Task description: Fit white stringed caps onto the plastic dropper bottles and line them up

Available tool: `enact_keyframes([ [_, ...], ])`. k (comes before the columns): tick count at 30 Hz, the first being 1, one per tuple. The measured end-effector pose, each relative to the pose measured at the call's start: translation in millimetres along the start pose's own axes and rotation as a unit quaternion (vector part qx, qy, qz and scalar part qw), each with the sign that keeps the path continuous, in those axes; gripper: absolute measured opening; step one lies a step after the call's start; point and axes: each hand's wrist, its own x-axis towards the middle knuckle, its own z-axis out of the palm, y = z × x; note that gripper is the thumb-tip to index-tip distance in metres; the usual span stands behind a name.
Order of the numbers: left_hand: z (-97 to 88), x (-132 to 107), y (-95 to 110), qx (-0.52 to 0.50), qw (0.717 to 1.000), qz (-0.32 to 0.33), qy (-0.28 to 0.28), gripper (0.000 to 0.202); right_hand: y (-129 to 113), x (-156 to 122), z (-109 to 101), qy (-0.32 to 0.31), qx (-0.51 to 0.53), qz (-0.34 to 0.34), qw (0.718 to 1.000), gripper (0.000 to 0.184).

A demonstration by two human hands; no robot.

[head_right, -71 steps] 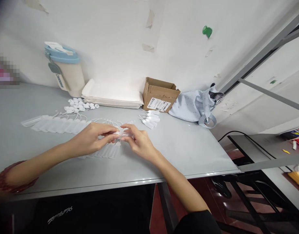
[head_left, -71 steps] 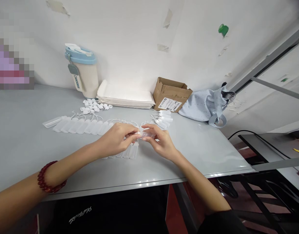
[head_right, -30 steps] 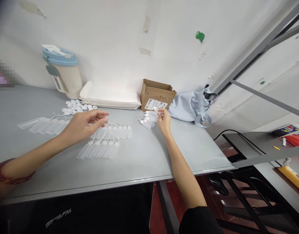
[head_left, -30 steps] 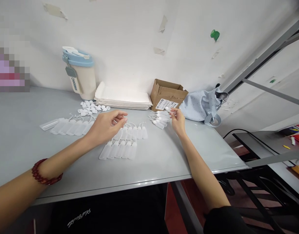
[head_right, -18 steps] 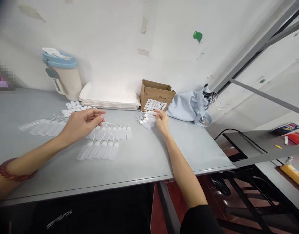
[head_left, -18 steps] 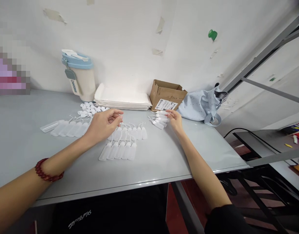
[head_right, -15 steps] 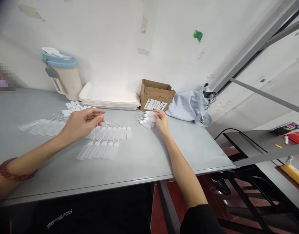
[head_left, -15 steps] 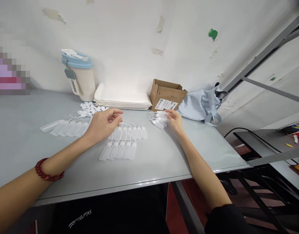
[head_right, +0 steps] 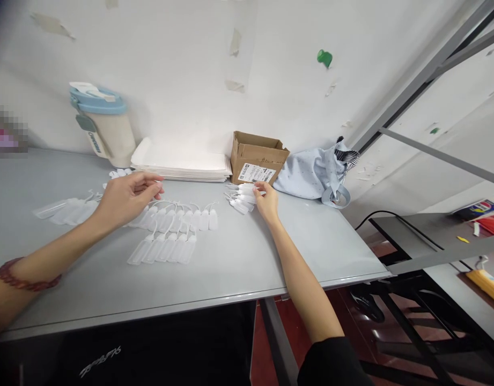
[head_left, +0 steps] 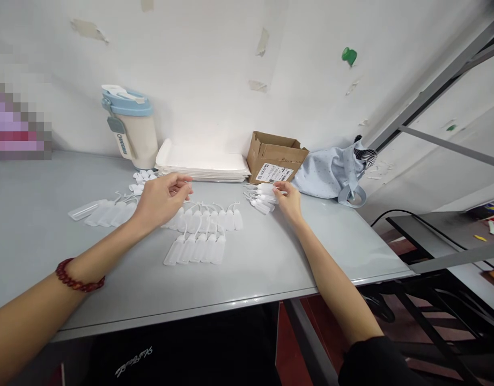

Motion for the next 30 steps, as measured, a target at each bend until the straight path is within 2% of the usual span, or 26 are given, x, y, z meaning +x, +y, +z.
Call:
enact_keyframes([
  [4, -15.0, 12, -7, 0.122, 0.992, 0.002, 0.024, 0.029, -2, 1, -3, 0.006, -0.023, -0.008, 1.000, 0.025],
  [9, -37.5, 25, -21, 0.231, 0.973, 0.016, 0.002, 0.021, -10, -1, -6, 0.021, -0.048, -0.040, 0.998, 0.020],
  [13, -45.9, 30, -36, 0.291, 0.956, 0.027, -0.004, 0.011, -22, -6, -8, 0.029, -0.048, -0.065, 0.996, 0.019],
  [17, -44.6, 34, -46, 0.309, 0.950, 0.053, -0.007, 0.013, -34, -14, -8, 0.029, -0.046, -0.101, 0.993, 0.016],
  [22, -34.0, 39, -54, 0.287, 0.949, 0.116, -0.059, 0.023, -47, -22, -5, 0.013, -0.051, -0.156, 0.986, 0.011],
  [30, -22.5, 45, -74, 0.275, 0.950, 0.124, -0.084, 0.031, -52, -34, 5, -0.062, -0.040, -0.209, 0.975, 0.011],
])
